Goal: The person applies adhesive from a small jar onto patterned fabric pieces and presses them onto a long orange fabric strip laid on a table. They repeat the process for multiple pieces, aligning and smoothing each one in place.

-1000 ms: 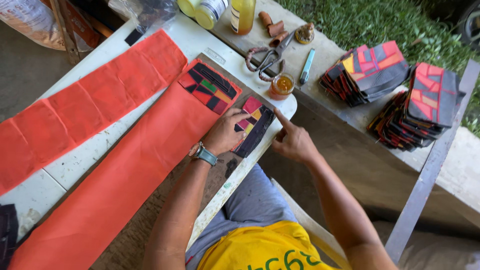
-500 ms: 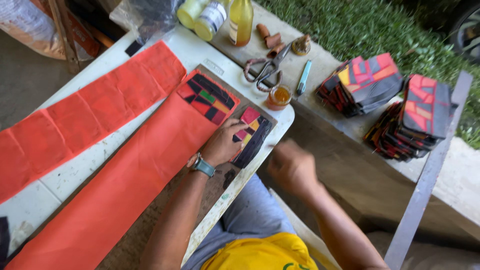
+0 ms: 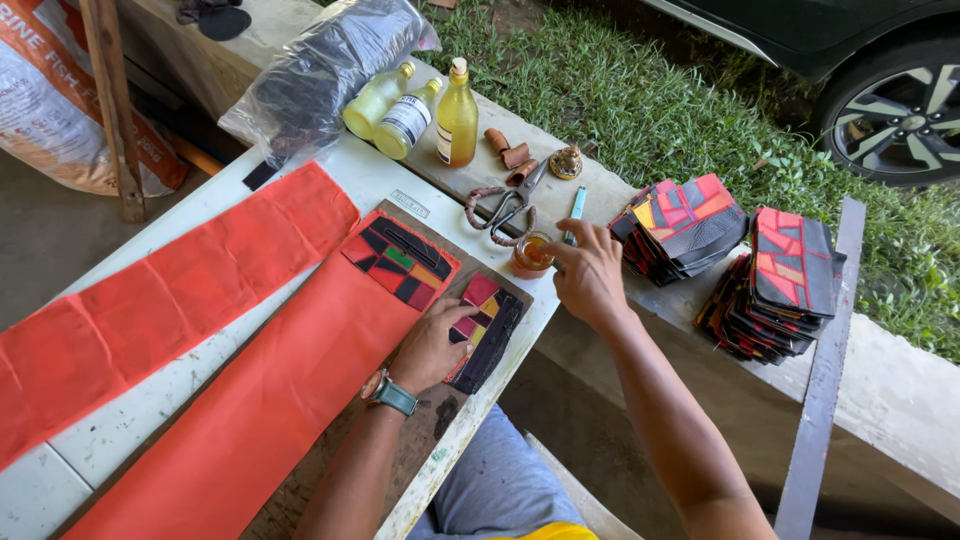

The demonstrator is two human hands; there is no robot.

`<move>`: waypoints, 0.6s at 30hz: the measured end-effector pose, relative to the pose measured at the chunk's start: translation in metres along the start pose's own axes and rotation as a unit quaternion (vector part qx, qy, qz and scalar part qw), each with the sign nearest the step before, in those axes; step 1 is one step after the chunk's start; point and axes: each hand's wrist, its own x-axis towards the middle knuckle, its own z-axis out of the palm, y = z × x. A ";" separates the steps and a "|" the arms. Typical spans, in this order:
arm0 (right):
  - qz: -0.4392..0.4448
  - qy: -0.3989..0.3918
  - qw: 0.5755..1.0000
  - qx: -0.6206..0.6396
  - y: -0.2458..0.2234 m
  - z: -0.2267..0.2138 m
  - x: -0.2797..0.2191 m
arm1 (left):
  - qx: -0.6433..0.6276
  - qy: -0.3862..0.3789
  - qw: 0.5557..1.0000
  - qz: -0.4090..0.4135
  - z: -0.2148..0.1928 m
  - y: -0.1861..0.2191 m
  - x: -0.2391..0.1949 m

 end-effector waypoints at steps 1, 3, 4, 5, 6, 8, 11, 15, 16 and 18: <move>0.010 -0.001 1.000 0.006 0.002 -0.004 -0.001 | -0.007 0.002 1.000 0.003 0.000 0.000 0.000; 0.012 0.001 1.000 0.019 0.006 -0.009 -0.006 | -0.020 0.003 1.000 0.011 -0.001 0.001 0.000; 0.015 0.003 1.000 0.025 0.007 -0.010 -0.009 | -0.021 0.003 1.000 0.008 -0.001 0.001 0.000; 0.012 0.001 1.000 0.022 0.007 -0.010 -0.012 | -0.021 0.003 1.000 0.005 -0.001 0.001 0.000; 0.009 0.000 1.000 0.018 0.007 -0.010 -0.014 | -0.021 0.004 1.000 0.001 0.000 0.001 0.000; 0.003 -0.005 1.000 0.015 0.007 -0.010 -0.016 | -0.019 0.001 1.000 -0.002 0.000 0.000 -0.001; -0.015 0.005 0.998 0.067 0.014 -0.021 -0.021 | -0.015 0.003 1.000 -0.004 0.001 -0.001 0.000; -0.048 -0.001 0.869 0.492 0.032 -0.043 -0.054 | -0.004 0.012 1.000 0.029 0.008 -0.013 0.002; -0.050 -0.018 0.772 0.634 0.032 -0.044 -0.063 | -0.009 0.009 1.000 0.023 0.010 -0.016 0.000; 0.058 -0.240 0.756 0.606 0.021 -0.036 -0.077 | -0.012 0.001 1.000 0.022 0.009 -0.018 0.000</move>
